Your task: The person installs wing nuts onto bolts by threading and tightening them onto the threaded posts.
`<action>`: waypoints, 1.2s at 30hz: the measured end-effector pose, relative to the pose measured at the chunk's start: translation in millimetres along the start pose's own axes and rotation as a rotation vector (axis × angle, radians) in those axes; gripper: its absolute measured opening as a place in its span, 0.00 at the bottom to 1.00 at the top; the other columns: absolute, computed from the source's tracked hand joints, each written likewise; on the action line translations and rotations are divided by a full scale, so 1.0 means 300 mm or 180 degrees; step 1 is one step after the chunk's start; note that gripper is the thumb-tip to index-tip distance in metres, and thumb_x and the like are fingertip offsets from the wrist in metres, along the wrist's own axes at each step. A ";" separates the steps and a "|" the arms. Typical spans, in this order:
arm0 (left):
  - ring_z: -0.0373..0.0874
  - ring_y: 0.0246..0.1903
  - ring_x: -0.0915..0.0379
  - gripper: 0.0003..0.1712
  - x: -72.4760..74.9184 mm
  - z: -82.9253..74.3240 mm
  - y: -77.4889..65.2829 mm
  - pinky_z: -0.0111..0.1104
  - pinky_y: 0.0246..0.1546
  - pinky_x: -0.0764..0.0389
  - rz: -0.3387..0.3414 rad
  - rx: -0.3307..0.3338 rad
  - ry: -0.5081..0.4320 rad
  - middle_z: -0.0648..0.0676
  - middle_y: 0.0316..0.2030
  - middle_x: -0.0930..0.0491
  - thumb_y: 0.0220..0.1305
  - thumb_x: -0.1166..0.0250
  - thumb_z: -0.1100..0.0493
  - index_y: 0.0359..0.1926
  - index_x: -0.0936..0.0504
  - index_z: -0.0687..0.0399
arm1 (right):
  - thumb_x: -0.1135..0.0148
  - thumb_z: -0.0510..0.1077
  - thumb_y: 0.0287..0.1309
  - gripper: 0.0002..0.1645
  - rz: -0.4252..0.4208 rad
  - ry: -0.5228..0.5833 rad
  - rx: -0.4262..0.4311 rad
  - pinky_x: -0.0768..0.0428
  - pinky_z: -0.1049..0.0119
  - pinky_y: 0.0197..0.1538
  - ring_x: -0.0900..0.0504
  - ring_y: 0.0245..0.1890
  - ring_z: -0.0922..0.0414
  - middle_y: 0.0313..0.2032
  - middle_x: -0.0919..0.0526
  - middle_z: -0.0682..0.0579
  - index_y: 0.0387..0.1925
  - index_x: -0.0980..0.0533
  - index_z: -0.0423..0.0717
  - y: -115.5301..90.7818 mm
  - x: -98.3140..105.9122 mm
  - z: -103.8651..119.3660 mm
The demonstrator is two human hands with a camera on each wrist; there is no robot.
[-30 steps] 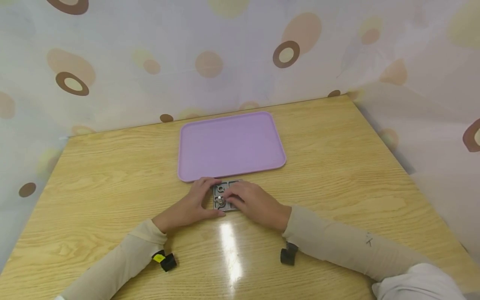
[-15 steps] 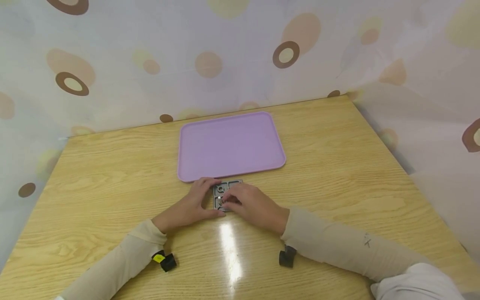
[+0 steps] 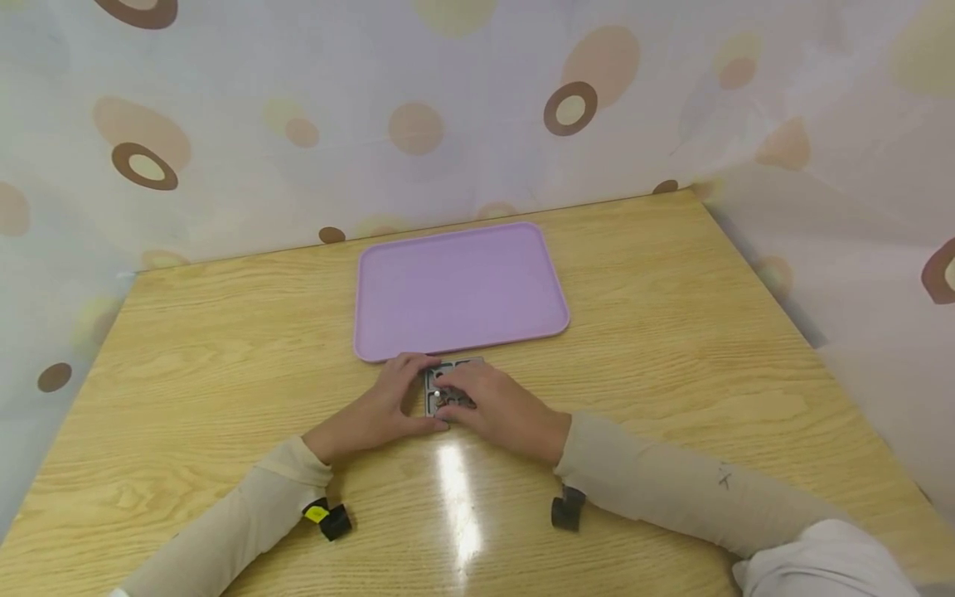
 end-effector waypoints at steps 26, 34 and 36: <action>0.45 0.59 0.49 0.50 0.001 -0.007 -0.002 0.39 0.60 0.41 0.0035 0.0072 -0.0029 0.54 0.60 0.43 0.49 0.30 0.42 0.67 0.43 0.56 | 0.40 0.44 0.60 0.06 -0.0095 -0.0009 -0.0116 0.25 0.68 0.44 0.25 0.38 0.67 0.36 0.21 0.62 0.39 0.20 0.50 -0.012 0.016 -0.012; 0.46 0.60 0.50 0.50 0.002 -0.006 -0.001 0.41 0.60 0.41 0.0032 0.0031 -0.0012 0.54 0.60 0.42 0.50 0.30 0.42 0.66 0.42 0.57 | 0.39 0.48 0.59 0.19 -0.0068 0.0064 -0.0041 0.26 0.65 0.48 0.25 0.45 0.62 0.45 0.22 0.56 0.51 0.25 0.47 -0.007 0.010 -0.004; 0.45 0.60 0.50 0.50 0.002 -0.006 0.000 0.41 0.61 0.41 0.0037 0.0037 -0.0003 0.54 0.60 0.42 0.50 0.30 0.41 0.66 0.43 0.57 | 0.39 0.49 0.59 0.21 -0.0078 0.0056 0.0013 0.27 0.64 0.51 0.27 0.48 0.61 0.48 0.23 0.56 0.53 0.26 0.47 -0.004 0.006 -0.004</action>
Point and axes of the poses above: each hand's wrist, its own y-axis towards the middle knuckle, its own x-axis out of the back of the hand, z = x × y, the point moved 5 cm from there along y, towards the middle knuckle
